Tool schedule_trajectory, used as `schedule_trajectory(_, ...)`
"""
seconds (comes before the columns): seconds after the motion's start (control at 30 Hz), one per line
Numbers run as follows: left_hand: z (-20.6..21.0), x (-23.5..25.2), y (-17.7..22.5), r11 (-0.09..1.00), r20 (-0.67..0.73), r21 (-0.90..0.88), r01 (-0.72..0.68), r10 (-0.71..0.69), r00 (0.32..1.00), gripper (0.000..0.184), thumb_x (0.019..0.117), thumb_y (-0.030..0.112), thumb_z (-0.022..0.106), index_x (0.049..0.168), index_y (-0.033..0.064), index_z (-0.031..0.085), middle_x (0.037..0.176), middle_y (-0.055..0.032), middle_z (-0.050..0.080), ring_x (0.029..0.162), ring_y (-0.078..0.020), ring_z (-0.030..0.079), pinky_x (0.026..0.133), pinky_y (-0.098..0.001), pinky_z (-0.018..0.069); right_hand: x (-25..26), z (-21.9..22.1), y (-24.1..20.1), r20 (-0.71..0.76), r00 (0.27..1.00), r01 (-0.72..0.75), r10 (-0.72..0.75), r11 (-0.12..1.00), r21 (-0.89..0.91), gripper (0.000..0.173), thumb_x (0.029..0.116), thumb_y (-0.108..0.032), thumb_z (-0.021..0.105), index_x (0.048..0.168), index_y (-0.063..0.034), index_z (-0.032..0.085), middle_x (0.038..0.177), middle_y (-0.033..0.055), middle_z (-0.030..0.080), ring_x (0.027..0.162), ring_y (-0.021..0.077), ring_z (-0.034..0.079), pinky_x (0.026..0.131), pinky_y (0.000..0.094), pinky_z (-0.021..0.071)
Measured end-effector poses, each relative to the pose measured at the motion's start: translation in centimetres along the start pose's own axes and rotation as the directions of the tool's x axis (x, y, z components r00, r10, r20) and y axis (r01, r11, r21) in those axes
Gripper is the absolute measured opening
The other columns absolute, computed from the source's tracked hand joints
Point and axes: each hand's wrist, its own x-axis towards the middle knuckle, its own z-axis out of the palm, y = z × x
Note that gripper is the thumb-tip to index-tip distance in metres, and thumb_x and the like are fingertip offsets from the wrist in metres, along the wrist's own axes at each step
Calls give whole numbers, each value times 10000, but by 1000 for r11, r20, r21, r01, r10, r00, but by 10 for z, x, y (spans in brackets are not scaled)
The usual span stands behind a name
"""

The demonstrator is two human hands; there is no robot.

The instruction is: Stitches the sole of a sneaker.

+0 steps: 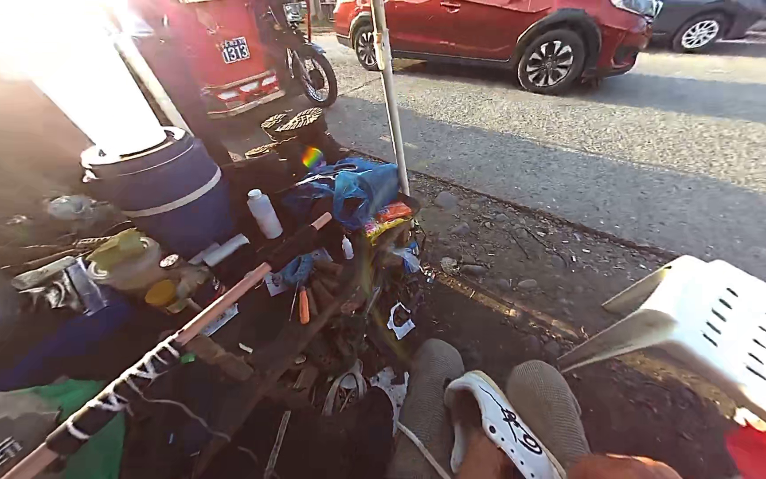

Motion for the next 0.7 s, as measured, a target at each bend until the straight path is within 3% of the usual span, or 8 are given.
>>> schedule_trajectory(0.1,11,0,-3,977,-66,-211,-41,27,997,129,877,-18,703,992,-61,745,947,-104,758,927,-87,709,903,-314,569,-1,3,6,-28,999,34,-34,999,-14,273,1046,-222,549,1085,-43,752,997,171,757,922,376,734,791,637,543)
schedule_trajectory(0.2,11,1,-4,942,-75,-333,-32,8,997,130,886,-78,648,976,-55,739,924,-34,766,908,-5,699,903,-241,567,8,4,18,-40,998,43,-46,996,-80,274,1039,-274,547,1060,-94,752,911,132,734,869,333,720,736,590,540)
schedule_trajectory(0.33,14,1,-9,919,-79,-392,41,-78,994,136,890,-93,621,951,-34,728,869,5,756,848,13,694,859,-224,577,20,0,26,47,998,47,-41,989,-137,262,1027,-279,537,1038,-107,733,864,118,710,826,317,704,713,563,525)
schedule_trajectory(0.7,4,1,-13,877,22,-473,87,-87,996,193,897,-93,609,934,34,748,852,46,762,812,7,705,820,-223,593,27,-1,14,121,992,-20,25,999,-43,232,1016,-208,531,1011,-56,707,847,144,687,841,333,687,734,565,506)
